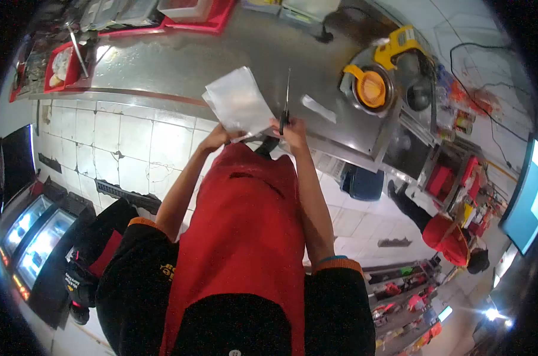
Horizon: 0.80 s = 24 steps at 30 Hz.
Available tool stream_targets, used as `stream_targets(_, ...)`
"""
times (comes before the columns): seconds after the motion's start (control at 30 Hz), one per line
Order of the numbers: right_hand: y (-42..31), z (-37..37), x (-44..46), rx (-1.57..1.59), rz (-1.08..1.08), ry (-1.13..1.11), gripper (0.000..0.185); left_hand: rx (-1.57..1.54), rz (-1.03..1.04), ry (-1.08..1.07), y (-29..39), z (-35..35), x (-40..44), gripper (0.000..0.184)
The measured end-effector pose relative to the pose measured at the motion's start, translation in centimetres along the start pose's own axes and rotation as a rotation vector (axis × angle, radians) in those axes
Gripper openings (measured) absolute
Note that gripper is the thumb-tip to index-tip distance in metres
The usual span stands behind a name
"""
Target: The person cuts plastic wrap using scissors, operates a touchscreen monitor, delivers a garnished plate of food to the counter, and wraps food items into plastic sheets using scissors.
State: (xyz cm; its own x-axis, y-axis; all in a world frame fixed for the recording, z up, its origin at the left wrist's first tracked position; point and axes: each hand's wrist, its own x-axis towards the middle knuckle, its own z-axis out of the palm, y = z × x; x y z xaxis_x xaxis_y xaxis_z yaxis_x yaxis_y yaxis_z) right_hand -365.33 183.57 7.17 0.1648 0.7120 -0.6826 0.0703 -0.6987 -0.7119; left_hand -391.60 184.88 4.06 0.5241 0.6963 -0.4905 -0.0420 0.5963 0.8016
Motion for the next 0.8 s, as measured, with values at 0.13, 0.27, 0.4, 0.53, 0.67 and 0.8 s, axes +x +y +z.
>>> stream_targets(0.13,1.7,1.1,0.5,0.251,-0.104,-0.091,0.021,0.308,0.083,-0.18,-5.1,-3.4,-1.1,0.046)
stream_targets(0.27,-0.1,5.5,0.8,0.309,0.059,0.068,0.019,0.122,0.019,-0.466,-6.7,-2.5,-2.9,0.072)
stream_targets(0.4,-2.5,7.0,-1.5,0.284,-0.019,0.152,0.017,-0.333,-0.077,-0.319,-3.2,5.5,-3.2,0.08)
stream_targets(0.53,-1.5,7.8,0.4,0.185,-0.181,0.124,0.017,-0.669,-0.14,0.003,-5.9,3.8,2.0,0.06)
stream_targets(0.67,-2.7,6.6,-0.4,0.085,-0.093,0.145,0.024,-0.419,-0.022,0.143,-2.0,4.6,1.3,0.038)
stream_targets(0.8,-5.8,6.6,-2.9,-0.012,-0.115,0.153,0.016,-0.503,0.097,0.047,-7.3,2.0,2.7,0.038)
